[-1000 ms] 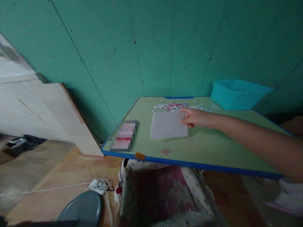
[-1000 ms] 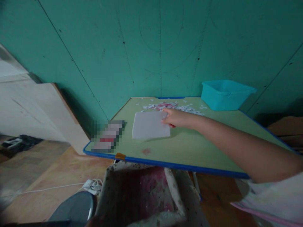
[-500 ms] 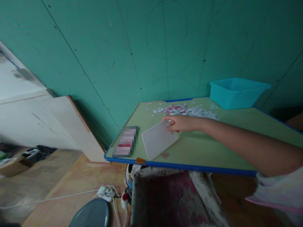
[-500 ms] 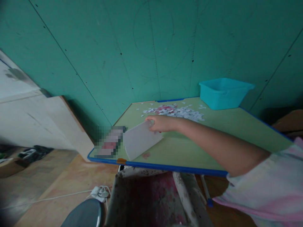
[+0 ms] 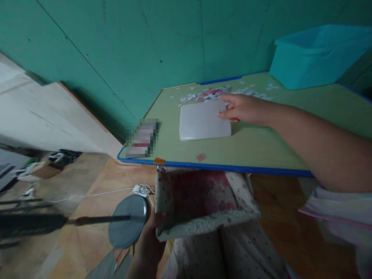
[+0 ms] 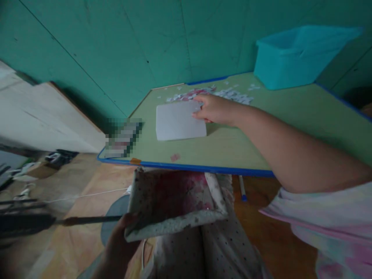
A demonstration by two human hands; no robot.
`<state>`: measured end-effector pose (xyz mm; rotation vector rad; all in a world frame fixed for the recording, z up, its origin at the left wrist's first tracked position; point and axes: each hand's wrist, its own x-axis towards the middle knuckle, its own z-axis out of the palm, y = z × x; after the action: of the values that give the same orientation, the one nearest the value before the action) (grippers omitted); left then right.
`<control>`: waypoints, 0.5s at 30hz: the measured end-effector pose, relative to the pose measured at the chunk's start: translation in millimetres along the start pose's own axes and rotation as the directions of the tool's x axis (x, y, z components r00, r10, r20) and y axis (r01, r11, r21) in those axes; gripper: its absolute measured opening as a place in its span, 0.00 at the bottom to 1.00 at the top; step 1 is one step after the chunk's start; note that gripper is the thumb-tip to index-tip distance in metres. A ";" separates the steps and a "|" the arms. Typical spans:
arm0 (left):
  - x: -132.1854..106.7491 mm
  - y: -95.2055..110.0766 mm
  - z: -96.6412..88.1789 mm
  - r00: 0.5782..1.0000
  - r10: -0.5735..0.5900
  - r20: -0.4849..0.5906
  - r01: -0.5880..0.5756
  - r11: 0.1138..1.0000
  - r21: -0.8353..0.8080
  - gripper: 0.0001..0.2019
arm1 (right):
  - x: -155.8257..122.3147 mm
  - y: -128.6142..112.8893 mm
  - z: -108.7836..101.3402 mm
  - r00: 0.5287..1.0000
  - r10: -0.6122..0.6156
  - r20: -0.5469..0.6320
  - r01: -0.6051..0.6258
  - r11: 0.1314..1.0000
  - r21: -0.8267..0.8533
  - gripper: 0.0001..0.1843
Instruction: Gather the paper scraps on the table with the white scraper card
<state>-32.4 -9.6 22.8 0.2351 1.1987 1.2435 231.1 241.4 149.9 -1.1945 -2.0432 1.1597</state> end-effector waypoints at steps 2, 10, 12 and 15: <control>-0.5 0.4 11.1 1.000 0.020 -0.012 -0.020 0.999 -0.048 0.04 | -0.4 3.4 3.4 1.000 0.023 -0.014 -0.023 1.000 0.019 0.16; 7.4 -4.2 21.8 0.999 0.039 -0.003 -0.039 0.998 -0.046 0.04 | -0.3 4.6 15.5 1.000 -0.009 0.017 0.010 0.998 -0.062 0.13; 7.1 -3.1 21.5 1.000 0.028 -0.002 -0.028 0.999 -0.047 0.04 | -2.4 1.8 16.0 0.999 0.005 0.039 -0.001 0.994 -0.107 0.13; 4.2 -3.0 23.0 1.000 0.014 -0.004 -0.014 0.999 -0.029 0.05 | -6.9 -2.3 15.4 0.995 0.027 0.094 -0.013 0.990 -0.139 0.11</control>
<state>-13.1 2.8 28.1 0.2197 1.1833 1.2731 221.9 228.3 144.0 -1.2487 -2.2194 1.1198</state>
